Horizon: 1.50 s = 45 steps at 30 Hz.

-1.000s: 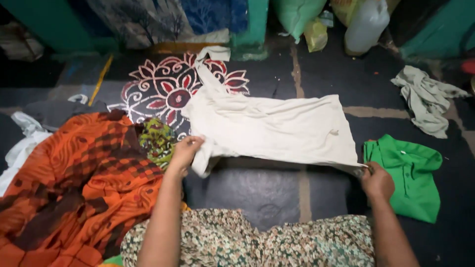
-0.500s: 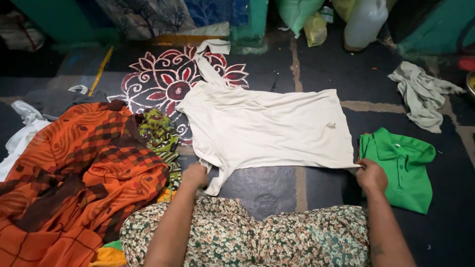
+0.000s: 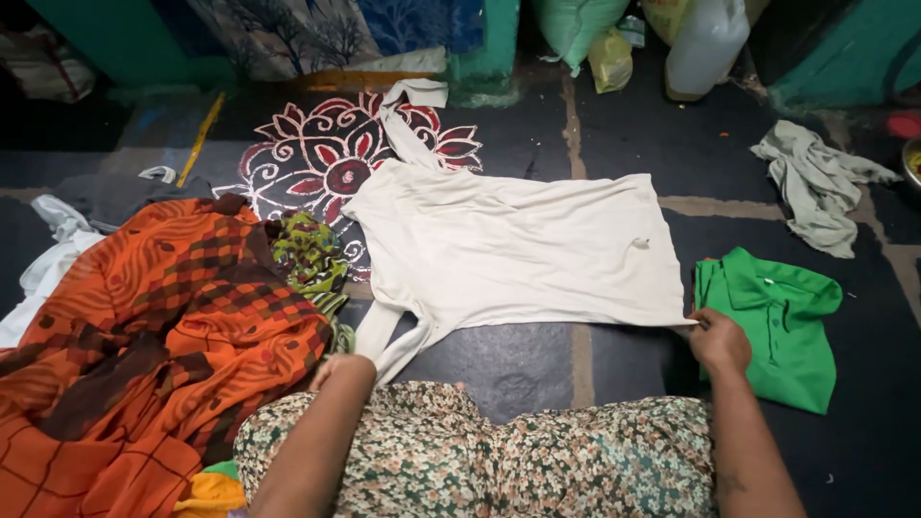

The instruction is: The person folds a red blouse, a green polo shirt, and a white long-sleeved shirt by hand on the floor. They lay each garment flat, fold the sides and sleeves inward, and then fold the body into a smaller rectangle before stacking them.

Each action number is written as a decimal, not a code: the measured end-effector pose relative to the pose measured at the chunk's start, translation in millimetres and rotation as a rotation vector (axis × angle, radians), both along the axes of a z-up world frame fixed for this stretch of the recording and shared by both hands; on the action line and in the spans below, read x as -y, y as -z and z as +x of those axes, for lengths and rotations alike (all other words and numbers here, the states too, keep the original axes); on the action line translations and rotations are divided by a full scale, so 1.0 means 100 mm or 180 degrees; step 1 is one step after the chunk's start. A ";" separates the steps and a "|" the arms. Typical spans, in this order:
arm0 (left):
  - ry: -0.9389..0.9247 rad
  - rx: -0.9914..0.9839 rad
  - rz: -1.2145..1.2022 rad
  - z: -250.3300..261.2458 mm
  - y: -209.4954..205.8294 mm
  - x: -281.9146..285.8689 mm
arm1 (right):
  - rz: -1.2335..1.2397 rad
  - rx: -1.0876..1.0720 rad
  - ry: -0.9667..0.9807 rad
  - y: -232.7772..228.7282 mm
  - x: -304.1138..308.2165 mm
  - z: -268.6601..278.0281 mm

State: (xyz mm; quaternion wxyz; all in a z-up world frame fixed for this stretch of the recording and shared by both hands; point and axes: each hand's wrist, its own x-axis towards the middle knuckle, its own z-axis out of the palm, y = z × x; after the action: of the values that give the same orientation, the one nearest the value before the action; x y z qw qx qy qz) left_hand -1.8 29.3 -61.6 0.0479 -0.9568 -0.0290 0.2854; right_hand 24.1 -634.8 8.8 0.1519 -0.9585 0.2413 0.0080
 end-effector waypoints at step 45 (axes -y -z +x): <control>-0.1853 0.0802 -0.0772 0.43 -0.71 0.28 | -0.0344 -0.0244 -0.0132 0.21 0.11 0.03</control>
State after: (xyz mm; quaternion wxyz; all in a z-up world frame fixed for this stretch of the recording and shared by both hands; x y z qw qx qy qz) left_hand 41.5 1.3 9.5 -0.1537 -0.9348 -0.2725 0.1680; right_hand 26.9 -645.4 -12.3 0.0904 -0.9690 0.2271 0.0348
